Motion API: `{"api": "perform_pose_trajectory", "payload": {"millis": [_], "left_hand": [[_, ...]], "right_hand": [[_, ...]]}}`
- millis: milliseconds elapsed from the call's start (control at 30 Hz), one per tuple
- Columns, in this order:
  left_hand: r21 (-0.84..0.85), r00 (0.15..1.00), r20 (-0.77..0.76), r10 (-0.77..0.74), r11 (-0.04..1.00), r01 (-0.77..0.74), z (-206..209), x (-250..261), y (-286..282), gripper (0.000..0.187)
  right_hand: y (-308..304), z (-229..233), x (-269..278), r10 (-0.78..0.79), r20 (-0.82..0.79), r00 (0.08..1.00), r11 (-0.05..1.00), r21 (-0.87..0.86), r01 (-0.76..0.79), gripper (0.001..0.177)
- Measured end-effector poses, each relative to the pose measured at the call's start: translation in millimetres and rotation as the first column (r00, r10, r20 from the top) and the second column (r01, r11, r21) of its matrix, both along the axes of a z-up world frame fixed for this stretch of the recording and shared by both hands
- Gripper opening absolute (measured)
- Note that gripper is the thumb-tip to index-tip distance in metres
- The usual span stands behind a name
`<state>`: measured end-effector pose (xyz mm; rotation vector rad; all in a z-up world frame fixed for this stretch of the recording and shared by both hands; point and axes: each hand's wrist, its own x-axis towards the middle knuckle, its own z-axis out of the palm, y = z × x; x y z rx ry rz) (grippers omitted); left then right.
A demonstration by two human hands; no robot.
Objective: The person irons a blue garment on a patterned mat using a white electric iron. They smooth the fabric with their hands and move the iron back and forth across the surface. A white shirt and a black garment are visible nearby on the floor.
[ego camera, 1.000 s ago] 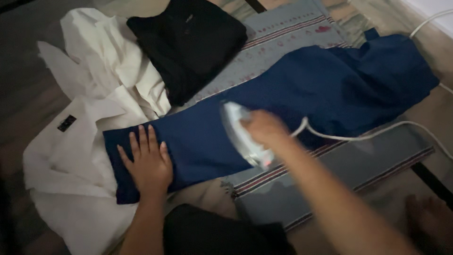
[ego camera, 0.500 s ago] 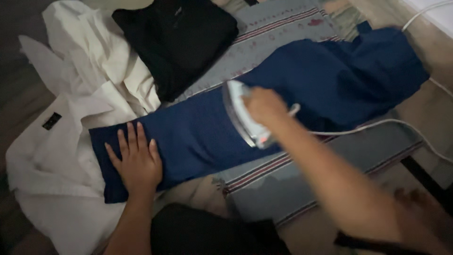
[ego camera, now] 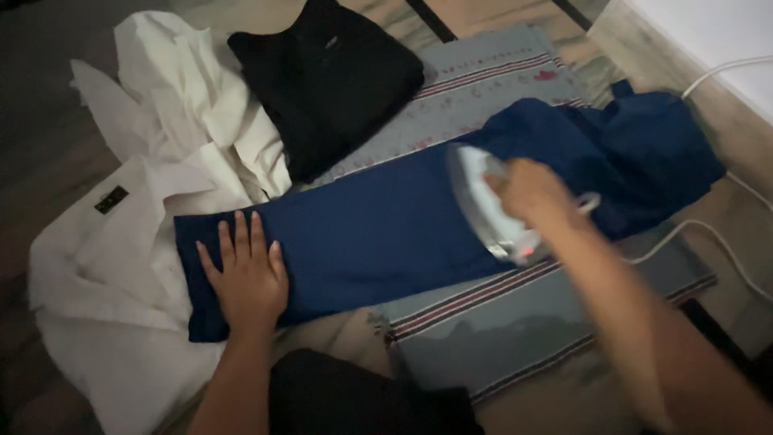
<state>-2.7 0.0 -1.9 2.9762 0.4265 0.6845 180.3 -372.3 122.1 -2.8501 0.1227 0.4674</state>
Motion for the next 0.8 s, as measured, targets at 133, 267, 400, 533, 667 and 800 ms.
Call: {"api": "perform_pose_trajectory", "payload": {"millis": [133,267,400,533,667,800], "left_hand": [[0.021,1.000,-0.008,-0.015,1.000,0.015,2,1,0,0.057],[0.017,0.999,-0.024,-0.030,0.999,0.030,0,2,2,0.057],[0.030,0.998,-0.056,-0.016,0.999,0.018,2,-1,1,0.058],[-0.009,0.998,-0.056,-0.010,1.000,0.010,2,0,-1,0.058],[0.003,0.998,-0.061,0.002,1.000,-0.002,2,3,-1,0.057],[0.030,0.998,-0.064,0.022,0.999,-0.020,6,3,-6,0.056]], "right_hand": [[107,-9,-61,0.310,0.024,0.950,0.918,0.252,-0.306,0.044],[144,1,-78,0.668,-0.001,0.744,0.744,0.046,-0.667,0.054],[79,3,-59,0.707,-0.156,0.690,0.691,-0.058,-0.721,0.064],[1,15,-34,0.722,-0.248,0.645,0.634,-0.133,-0.761,0.072],[3,15,-30,0.758,-0.256,0.599,0.579,-0.158,-0.800,0.071],[65,6,-38,0.848,-0.238,0.474,0.462,-0.108,-0.881,0.068]]}}
